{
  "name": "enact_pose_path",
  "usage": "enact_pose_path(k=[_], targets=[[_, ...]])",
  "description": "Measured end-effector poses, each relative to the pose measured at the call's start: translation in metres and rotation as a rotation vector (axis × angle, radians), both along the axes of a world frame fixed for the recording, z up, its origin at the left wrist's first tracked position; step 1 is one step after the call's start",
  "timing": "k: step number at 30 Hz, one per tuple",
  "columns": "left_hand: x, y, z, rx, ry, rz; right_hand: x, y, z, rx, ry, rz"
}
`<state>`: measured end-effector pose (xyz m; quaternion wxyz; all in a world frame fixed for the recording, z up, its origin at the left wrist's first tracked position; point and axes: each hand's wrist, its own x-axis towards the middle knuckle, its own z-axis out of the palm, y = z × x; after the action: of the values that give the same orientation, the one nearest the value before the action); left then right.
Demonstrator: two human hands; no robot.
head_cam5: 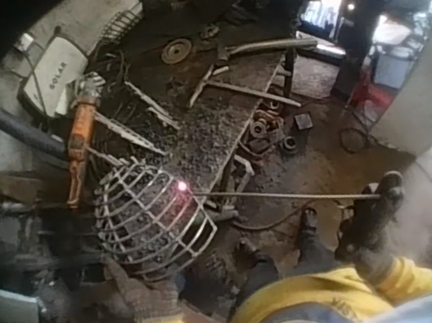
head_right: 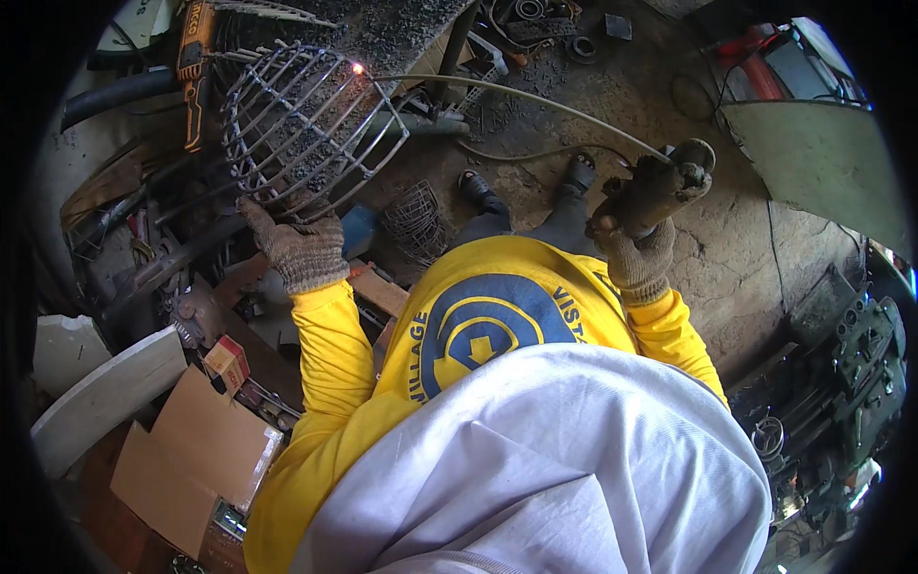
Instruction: The person uses a welding tool to join metal bars on a spherical cage structure. They rotate the cage by hand and apply the welder to various joints, causing bright flashes and sparks.
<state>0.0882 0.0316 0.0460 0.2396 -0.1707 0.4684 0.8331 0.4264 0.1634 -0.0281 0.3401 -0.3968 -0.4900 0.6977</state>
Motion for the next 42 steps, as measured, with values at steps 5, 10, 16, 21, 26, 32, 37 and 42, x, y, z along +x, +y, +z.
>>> enact_pose_path(k=[5,10,16,21,26,32,37,42], targets=[[-0.001,-0.003,0.000,0.032,-0.024,-0.037,0.000,-0.001,-0.004,-0.008,0.000,-0.011],[-0.003,-0.002,-0.002,-0.012,-0.039,0.022,-0.003,-0.002,-0.001,-0.010,-0.020,-0.023],[-0.001,0.003,0.001,-0.060,-0.054,0.081,-0.002,-0.001,-0.005,-0.013,-0.028,-0.014],[0.001,0.002,0.003,-0.057,-0.064,0.046,-0.006,0.000,-0.002,-0.021,0.004,0.007],[-0.006,0.002,-0.008,-0.024,-0.076,0.083,-0.016,0.003,0.004,-0.453,0.174,-0.167],[-0.014,-0.017,-0.022,0.212,-0.068,-0.079,-0.011,0.004,0.004,-0.066,-0.072,-0.016],[-0.009,-0.005,-0.007,0.178,0.037,-0.162,0.007,-0.006,-0.037,0.121,-0.011,-0.106],[-0.016,-0.003,-0.008,0.141,0.018,-0.073,0.005,-0.003,-0.025,0.026,0.069,-0.018]])
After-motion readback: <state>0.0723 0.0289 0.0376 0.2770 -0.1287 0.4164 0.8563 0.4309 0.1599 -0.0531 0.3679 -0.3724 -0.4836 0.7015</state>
